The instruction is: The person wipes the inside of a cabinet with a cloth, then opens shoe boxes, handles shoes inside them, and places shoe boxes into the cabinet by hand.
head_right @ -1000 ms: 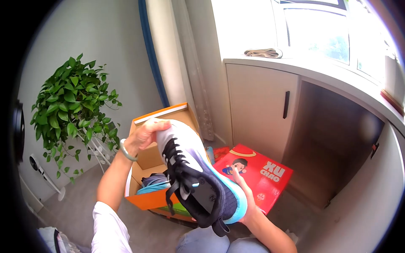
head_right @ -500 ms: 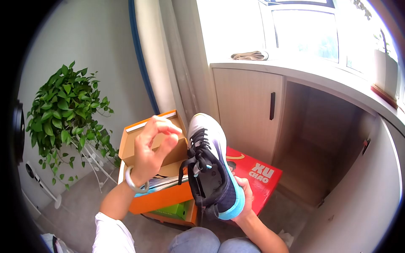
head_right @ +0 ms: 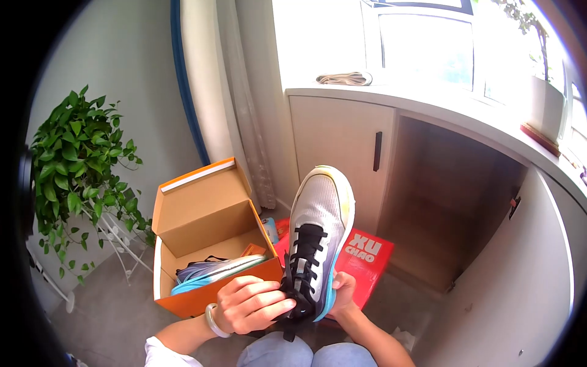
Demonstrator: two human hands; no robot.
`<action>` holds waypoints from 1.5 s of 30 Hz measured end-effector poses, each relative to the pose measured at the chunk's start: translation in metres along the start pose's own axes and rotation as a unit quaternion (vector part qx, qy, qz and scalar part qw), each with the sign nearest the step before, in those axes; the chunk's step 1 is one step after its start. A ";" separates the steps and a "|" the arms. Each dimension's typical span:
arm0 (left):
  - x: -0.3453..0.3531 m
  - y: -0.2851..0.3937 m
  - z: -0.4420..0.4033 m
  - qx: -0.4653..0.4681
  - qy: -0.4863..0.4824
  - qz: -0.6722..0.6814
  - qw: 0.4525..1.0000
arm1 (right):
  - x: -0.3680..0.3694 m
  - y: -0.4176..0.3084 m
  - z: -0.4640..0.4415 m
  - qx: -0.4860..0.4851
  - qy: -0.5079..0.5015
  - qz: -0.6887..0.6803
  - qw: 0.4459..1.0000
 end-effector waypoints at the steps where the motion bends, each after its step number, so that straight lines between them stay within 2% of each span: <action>1: 0.000 0.001 0.001 -0.001 0.002 0.002 1.000 | -0.004 0.000 0.001 0.007 -0.025 -0.022 0.999; 4: 0.000 0.001 0.006 -0.019 0.003 -0.021 1.000 | -0.005 0.000 0.000 -0.013 0.002 0.004 1.000; 8: 0.005 -0.014 0.019 -0.138 0.000 0.005 0.990 | -0.006 -0.004 0.004 -0.086 0.100 0.099 0.986; 10: 0.007 -0.024 0.025 -0.198 0.011 0.019 0.980 | 0.022 -0.004 0.000 -0.136 0.134 0.183 0.964; 12: 0.008 -0.030 0.030 -0.227 0.008 0.022 0.974 | 0.038 -0.002 -0.004 -0.169 0.135 0.226 0.950; 14: 0.011 -0.035 0.037 -0.295 -0.001 0.021 0.955 | 0.026 -0.007 -0.002 -0.178 0.132 0.276 0.935; 15: 0.011 -0.035 0.038 -0.304 -0.005 0.024 0.952 | 0.023 -0.008 -0.001 -0.186 0.127 0.326 0.918; 19: 0.006 -0.037 0.034 -0.299 -0.017 0.020 0.954 | 0.033 -0.008 -0.003 -0.188 0.124 0.327 0.918; 21: -0.001 -0.043 0.029 -0.251 -0.042 0.095 0.962 | 0.046 -0.005 -0.004 -0.169 0.161 0.267 0.935; 22: -0.007 -0.047 0.023 -0.256 -0.043 0.089 0.961 | 0.036 -0.008 -0.003 -0.157 0.152 0.212 0.953; 24: -0.027 -0.056 0.004 -0.187 -0.057 0.027 0.980 | 0.029 -0.010 0.001 -0.091 0.149 0.176 0.969; 25: -0.034 -0.067 0.002 -0.192 -0.037 0.029 0.980 | 0.020 -0.010 0.004 -0.071 0.164 0.219 0.959; 26: -0.041 -0.080 0.000 -0.197 -0.017 0.032 0.980 | 0.006 -0.010 0.011 -0.047 0.195 0.339 0.919; 27: -0.049 -0.089 -0.007 -0.189 -0.051 0.010 0.981 | -0.007 -0.009 0.016 -0.016 0.212 0.406 0.889; 28: -0.059 -0.095 -0.016 -0.179 -0.085 -0.011 0.980 | 0.006 -0.007 0.013 0.010 0.170 0.260 0.951; 29: -0.065 -0.098 -0.026 -0.157 -0.139 -0.012 0.978 | 0.018 -0.005 0.010 0.046 0.139 0.108 0.983; 30: -0.068 -0.102 -0.034 -0.134 -0.191 -0.013 0.972 | 0.031 -0.004 0.005 0.071 0.088 -0.027 0.993; 31: -0.067 -0.107 -0.037 -0.099 -0.247 0.005 0.964 | 0.030 -0.005 0.005 0.075 0.182 0.025 0.980; 32: -0.064 -0.109 -0.036 -0.058 -0.259 0.025 0.964 | 0.037 -0.007 0.000 0.103 0.190 0.017 0.976; 34: -0.068 -0.113 -0.038 -0.052 -0.353 0.075 0.931 | 0.063 -0.005 -0.018 0.082 0.287 0.091 0.950; 36: -0.075 -0.126 -0.036 -0.050 -0.381 0.112 0.916 | 0.082 -0.007 -0.044 0.128 0.274 0.050 0.952; 38: -0.081 -0.137 -0.038 -0.136 -0.396 0.294 0.859 | 0.065 -0.015 -0.065 0.168 0.222 0.072 0.958; 40: -0.087 -0.147 -0.025 -0.142 -0.330 0.235 0.903 | 0.050 -0.017 -0.082 0.164 0.131 0.106 0.972; 42: -0.103 -0.151 -0.015 -0.218 -0.276 0.176 0.920 | 0.052 -0.009 -0.090 0.113 0.185 0.121 0.969; 44: -0.111 -0.161 0.006 -0.217 -0.197 0.061 0.954 | 0.032 -0.004 -0.103 0.065 0.020 0.289 0.955; 45: -0.110 -0.167 0.023 -0.235 -0.175 0.002 0.956 | 0.050 0.005 -0.101 -0.007 0.148 0.413 0.898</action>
Point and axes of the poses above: each hand's wrist, its own z-axis away from the middle knuckle, its own x-axis out of the palm, y = z × x, the point moved 2 cm from there along -z, towards the middle knuckle, and after that the axes turned 3 degrees about x, right-handed, at the moved point
